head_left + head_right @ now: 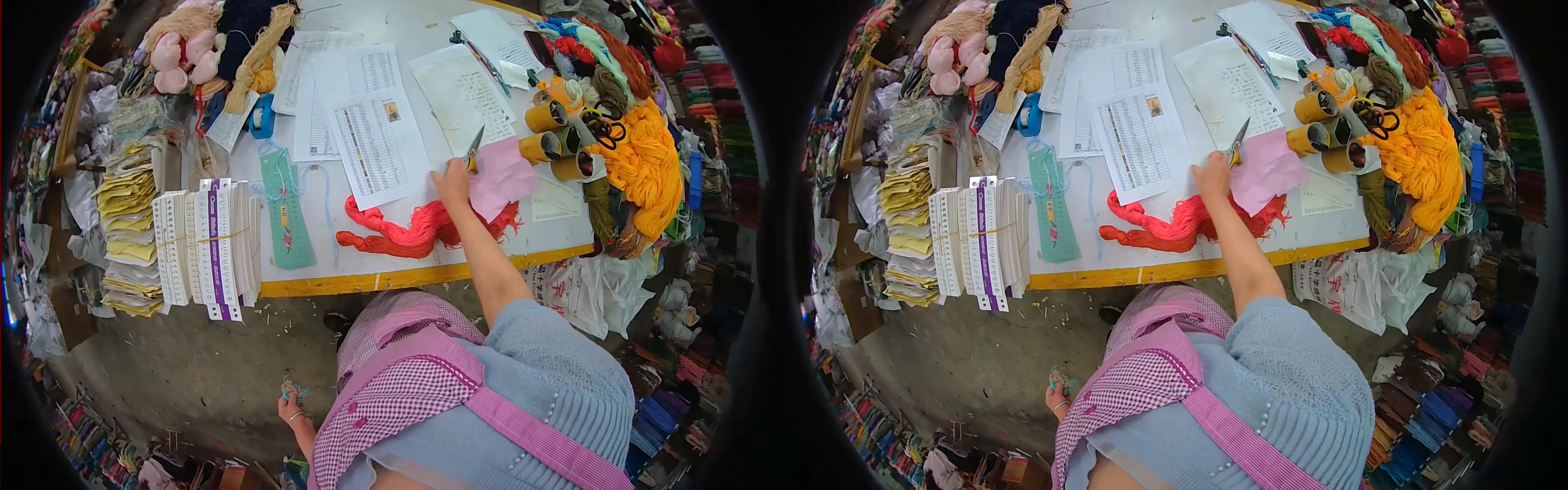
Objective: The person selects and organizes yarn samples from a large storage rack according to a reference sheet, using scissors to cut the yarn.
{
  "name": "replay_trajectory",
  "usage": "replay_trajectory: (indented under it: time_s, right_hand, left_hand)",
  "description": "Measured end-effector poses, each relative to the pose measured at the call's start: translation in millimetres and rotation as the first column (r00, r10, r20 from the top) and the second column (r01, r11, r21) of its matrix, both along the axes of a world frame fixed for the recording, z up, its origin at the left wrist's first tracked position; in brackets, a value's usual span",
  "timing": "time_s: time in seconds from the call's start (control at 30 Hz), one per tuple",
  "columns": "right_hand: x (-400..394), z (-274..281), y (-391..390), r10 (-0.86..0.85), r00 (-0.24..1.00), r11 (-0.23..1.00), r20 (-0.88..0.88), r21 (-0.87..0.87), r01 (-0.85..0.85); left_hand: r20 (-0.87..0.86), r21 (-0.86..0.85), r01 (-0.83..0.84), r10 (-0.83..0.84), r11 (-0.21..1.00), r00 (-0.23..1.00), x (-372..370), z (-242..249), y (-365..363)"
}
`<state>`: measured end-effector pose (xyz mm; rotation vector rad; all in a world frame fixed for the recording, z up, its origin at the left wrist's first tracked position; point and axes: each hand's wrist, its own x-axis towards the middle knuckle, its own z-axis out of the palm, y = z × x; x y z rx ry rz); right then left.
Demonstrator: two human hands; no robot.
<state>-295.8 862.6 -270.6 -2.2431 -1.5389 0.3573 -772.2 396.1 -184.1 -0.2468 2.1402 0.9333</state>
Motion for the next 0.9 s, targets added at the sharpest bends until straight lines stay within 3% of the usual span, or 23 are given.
replay_trajectory:
  time_s: [0.1, 0.23, 0.3, 0.33, 0.43, 0.5, 0.57, 0.6, 0.7, 0.73, 0.9]
  right_hand:
    - [-37, 27, 11, 0.007, 1.000, 0.994, 0.027, -0.110, -0.004]
    - [-51, 3, 15, -0.009, 0.999, 0.993, 0.045, -0.120, 0.015]
    - [-48, 1, 16, -0.069, 0.995, 0.941, -0.071, -0.335, 0.042]
    - [-45, 1, 14, -0.066, 0.995, 0.942, -0.072, -0.334, 0.038]
    - [-35, 2, 5, -0.049, 0.997, 0.957, -0.056, -0.289, 0.030]
    - [-19, 3, -1, -0.046, 0.998, 0.999, -0.039, -0.029, 0.045]
    - [8, -9, -5, -0.166, 0.927, 0.976, -0.337, 0.077, 0.202]
    - [23, -12, -7, -0.228, 0.900, 0.953, -0.371, 0.104, 0.284]
    - [57, -4, -7, -0.294, 0.790, 0.879, -0.538, 0.172, 0.445]
    - [45, 30, -8, -0.300, 0.714, 0.853, -0.633, 0.156, 0.497]
    - [46, 38, -1, -0.303, 0.648, 0.860, -0.698, 0.093, 0.502]
  left_hand:
    - [0.014, 0.059, -0.003, 0.002, 0.998, 1.000, 6, -2, 8]
    - [-0.012, 0.077, 0.021, -0.020, 0.997, 1.000, 14, 7, 25]
    - [-0.036, 0.092, 0.041, -0.037, 0.995, 0.999, 10, 3, 20]
    - [-0.055, 0.106, 0.064, -0.059, 0.992, 0.997, 10, 0, 17]
    - [-0.072, 0.076, 0.056, -0.050, 0.996, 0.996, 9, -4, 6]
    - [-0.063, 0.059, 0.038, -0.034, 0.998, 0.997, 8, -6, -3]
    - [-0.049, 0.038, 0.021, -0.019, 0.999, 0.999, 8, -10, -15]
    - [-0.065, 0.007, 0.047, -0.046, 0.999, 0.997, 7, -13, -22]
    - [-0.073, -0.034, 0.089, -0.091, 0.995, 0.993, 4, -17, -30]
    - [-0.066, -0.042, 0.108, -0.111, 0.993, 0.992, 2, -17, -32]
    - [-0.083, -0.032, 0.077, -0.080, 0.996, 0.993, -12, -21, -21]
